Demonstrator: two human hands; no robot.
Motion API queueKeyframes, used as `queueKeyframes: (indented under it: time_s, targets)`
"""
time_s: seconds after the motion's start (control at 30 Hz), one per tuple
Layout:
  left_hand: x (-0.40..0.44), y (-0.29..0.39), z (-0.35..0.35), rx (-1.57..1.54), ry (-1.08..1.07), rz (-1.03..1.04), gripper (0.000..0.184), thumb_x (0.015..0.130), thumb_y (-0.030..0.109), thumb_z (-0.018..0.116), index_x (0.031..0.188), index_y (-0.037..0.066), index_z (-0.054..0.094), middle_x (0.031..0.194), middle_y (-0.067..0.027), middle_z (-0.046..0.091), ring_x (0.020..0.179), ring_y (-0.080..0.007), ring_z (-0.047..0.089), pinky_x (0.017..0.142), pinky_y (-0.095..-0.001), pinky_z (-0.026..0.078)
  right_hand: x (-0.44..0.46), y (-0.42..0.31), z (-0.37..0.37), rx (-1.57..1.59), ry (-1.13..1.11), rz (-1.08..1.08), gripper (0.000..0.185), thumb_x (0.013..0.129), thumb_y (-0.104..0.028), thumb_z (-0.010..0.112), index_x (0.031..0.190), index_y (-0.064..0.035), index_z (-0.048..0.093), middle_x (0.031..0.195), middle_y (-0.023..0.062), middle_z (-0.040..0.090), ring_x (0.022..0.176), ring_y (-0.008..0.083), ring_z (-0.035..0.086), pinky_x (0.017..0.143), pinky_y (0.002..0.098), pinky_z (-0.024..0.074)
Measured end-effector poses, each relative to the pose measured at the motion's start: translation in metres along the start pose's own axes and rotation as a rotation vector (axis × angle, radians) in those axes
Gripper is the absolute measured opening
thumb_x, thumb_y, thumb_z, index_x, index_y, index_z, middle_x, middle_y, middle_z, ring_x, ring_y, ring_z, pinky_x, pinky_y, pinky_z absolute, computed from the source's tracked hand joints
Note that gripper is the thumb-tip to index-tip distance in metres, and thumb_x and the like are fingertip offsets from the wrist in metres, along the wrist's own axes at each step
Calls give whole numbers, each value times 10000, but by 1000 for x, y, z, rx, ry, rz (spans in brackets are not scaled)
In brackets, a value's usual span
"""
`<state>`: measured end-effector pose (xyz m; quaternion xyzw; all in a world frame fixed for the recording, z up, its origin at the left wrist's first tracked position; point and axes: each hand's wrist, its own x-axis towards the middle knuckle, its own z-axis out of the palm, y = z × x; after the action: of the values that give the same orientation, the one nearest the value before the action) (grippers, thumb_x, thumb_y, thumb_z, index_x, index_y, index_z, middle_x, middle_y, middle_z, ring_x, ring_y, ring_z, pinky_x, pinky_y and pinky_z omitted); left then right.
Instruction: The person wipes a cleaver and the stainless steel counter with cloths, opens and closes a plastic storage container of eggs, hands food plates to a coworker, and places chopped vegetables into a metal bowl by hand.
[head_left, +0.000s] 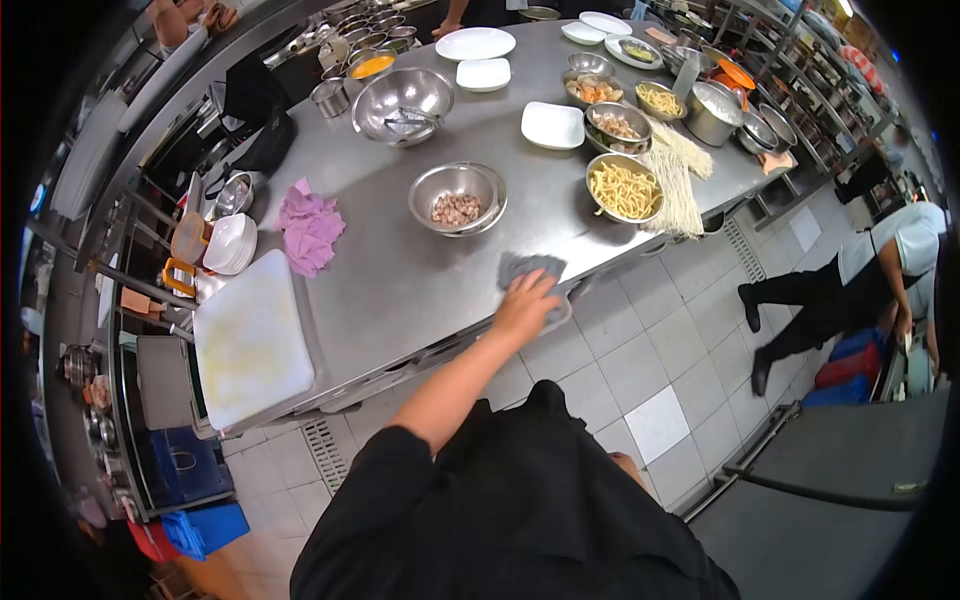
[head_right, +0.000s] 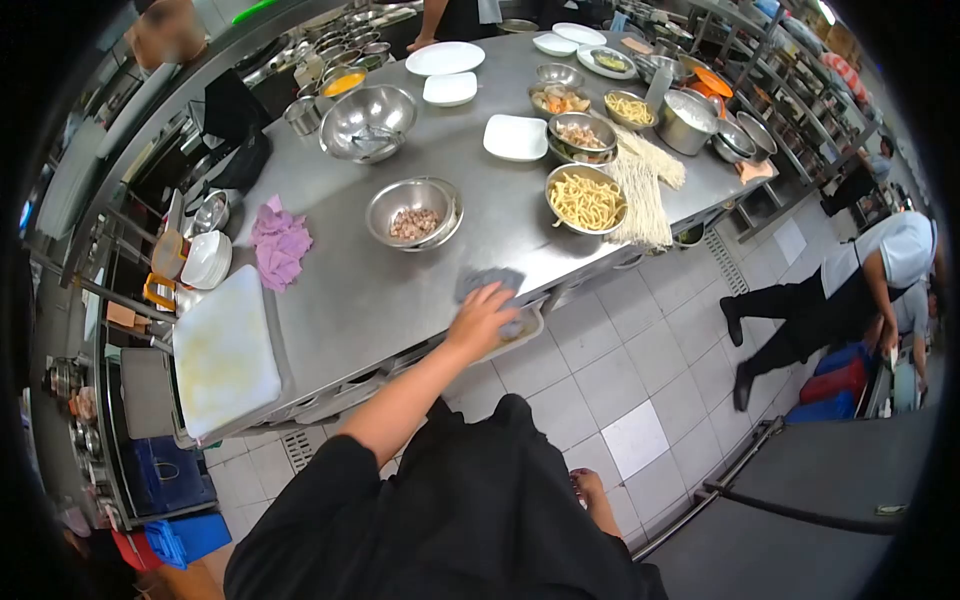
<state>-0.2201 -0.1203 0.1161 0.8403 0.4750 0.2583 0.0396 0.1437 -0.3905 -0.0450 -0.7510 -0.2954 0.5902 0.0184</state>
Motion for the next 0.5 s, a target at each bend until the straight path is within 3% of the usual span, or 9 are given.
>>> queueKeyframes:
  time_s: [0.13,0.27,0.33,0.4,0.43,0.5]
  targets:
    - [-90,-3,-83,26,-63,-268,436,550,68,783,966,134,668,1278,-80,528,1294,-327,397,1044,-469,337,44,-2,-11,58,-112,-27,186,909,-170,538,1066,-82,588,850,116,669,690,262,659,568,446,551]
    - [-178,-23,-139,42,27,-620,335,611,32,678,928,143,678,1209,-79,561,1253,-304,435,1037,-426,355,78,-35,-30,57,-116,66,207,908,-181,547,1085,-80,584,859,127,670,682,264,657,566,433,545]
    - [-207,-42,-161,-110,166,-907,304,626,25,638,913,116,673,1190,-99,570,1197,-319,478,1018,-404,378,92,-61,-38,59,-104,66,234,900,-199,551,1098,-78,579,859,130,669,684,259,659,570,417,544]
    - [-219,-63,-186,-154,380,-969,302,633,25,599,922,91,658,1171,-120,573,1152,-332,505,1002,-406,391,105,-88,-44,51,-99,17,239,892,-203,551,1096,-81,580,860,128,670,683,254,659,571,411,543]
    - [-214,-68,-199,-162,385,-968,302,633,25,599,922,91,658,1171,-120,573,1152,-332,505,1002,-406,391,109,-101,-48,36,-102,-23,245,883,-206,551,1093,-84,581,860,125,671,682,249,659,571,405,543]
    - [-196,-80,-219,-35,507,-956,314,687,115,669,1001,97,663,1247,-136,551,1185,-344,491,1016,-399,379,115,-133,-52,-2,-95,-48,258,868,-203,546,1092,-82,584,864,119,672,682,239,659,575,393,544]
